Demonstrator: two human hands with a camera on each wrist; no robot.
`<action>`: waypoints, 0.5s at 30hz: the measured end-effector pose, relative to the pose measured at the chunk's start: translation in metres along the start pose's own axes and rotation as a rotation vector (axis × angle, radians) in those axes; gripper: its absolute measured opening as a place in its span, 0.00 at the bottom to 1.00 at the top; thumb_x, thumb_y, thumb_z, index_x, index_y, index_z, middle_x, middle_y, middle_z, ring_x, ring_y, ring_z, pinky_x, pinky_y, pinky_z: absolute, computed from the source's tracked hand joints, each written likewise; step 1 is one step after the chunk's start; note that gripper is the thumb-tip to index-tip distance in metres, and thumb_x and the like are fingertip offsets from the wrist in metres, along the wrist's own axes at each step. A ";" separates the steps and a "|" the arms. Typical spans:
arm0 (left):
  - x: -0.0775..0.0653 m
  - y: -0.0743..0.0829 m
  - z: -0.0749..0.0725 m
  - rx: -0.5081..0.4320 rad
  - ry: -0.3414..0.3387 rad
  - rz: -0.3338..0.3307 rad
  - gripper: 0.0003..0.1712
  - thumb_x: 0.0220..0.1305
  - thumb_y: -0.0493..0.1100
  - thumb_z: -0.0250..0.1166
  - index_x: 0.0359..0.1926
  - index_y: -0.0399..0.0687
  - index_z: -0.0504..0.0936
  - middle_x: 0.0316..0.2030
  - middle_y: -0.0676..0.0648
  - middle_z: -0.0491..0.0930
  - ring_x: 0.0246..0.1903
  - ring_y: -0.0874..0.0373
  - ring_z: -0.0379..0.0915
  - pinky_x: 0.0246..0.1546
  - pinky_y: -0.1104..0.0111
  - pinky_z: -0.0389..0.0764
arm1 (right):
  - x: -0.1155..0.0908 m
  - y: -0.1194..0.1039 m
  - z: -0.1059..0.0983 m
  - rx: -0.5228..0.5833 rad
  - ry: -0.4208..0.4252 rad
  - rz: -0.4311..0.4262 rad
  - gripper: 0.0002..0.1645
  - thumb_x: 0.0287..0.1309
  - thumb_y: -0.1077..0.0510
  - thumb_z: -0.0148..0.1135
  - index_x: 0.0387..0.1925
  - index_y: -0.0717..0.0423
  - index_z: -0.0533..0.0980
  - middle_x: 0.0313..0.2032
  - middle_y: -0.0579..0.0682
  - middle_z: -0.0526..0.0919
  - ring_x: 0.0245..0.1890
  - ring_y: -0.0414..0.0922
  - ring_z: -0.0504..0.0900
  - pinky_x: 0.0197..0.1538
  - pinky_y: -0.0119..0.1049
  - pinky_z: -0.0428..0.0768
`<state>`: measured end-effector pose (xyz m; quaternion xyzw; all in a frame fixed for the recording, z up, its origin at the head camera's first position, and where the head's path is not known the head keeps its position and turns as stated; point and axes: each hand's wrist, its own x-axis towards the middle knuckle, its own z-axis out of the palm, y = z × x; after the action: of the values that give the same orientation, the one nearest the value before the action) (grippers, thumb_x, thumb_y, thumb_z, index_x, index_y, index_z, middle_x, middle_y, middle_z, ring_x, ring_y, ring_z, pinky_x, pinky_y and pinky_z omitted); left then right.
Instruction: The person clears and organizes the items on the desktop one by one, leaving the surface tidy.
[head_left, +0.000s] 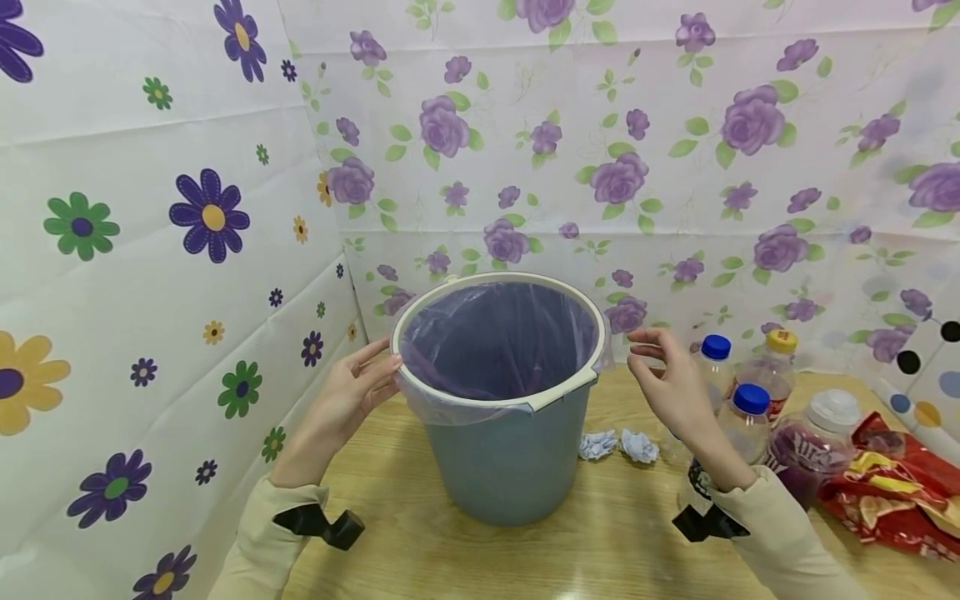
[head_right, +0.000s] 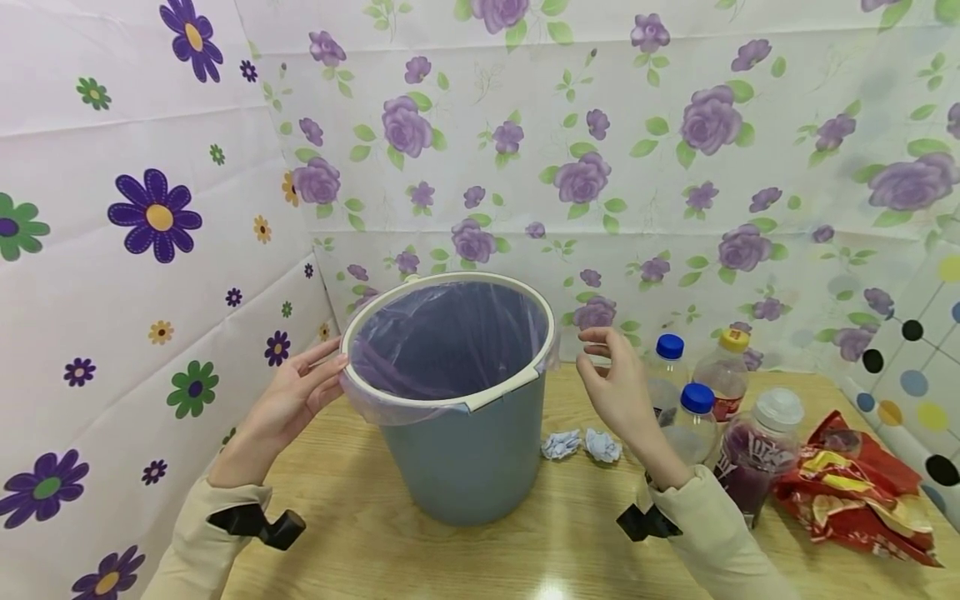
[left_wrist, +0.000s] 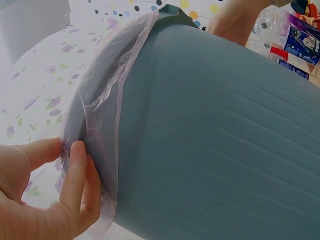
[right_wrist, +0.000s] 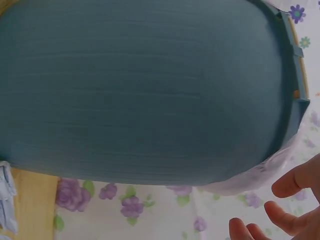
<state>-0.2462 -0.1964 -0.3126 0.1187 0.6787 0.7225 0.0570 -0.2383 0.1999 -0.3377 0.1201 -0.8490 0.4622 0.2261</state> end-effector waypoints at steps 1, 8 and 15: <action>0.000 0.000 0.000 -0.005 0.000 0.000 0.38 0.71 0.40 0.56 0.74 0.36 0.50 0.64 0.36 0.69 0.52 0.64 0.78 0.54 0.74 0.80 | -0.001 0.003 0.001 -0.002 -0.001 0.005 0.20 0.70 0.58 0.49 0.59 0.64 0.67 0.57 0.62 0.73 0.58 0.60 0.74 0.53 0.58 0.79; 0.001 -0.002 -0.001 -0.037 -0.011 0.009 0.38 0.71 0.39 0.55 0.74 0.35 0.48 0.53 0.48 0.78 0.50 0.63 0.80 0.52 0.74 0.81 | -0.006 0.017 0.009 -0.025 -0.034 0.036 0.19 0.69 0.60 0.49 0.58 0.63 0.68 0.57 0.62 0.73 0.57 0.61 0.74 0.54 0.58 0.79; 0.002 -0.002 -0.001 -0.040 -0.013 0.002 0.38 0.71 0.39 0.55 0.74 0.35 0.47 0.47 0.52 0.80 0.47 0.64 0.81 0.51 0.75 0.81 | -0.010 0.028 0.017 -0.038 -0.090 0.083 0.19 0.68 0.61 0.49 0.57 0.64 0.68 0.56 0.65 0.73 0.59 0.62 0.73 0.57 0.58 0.78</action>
<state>-0.2487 -0.1969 -0.3148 0.1230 0.6637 0.7351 0.0630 -0.2457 0.2006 -0.3713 0.1009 -0.8712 0.4491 0.1707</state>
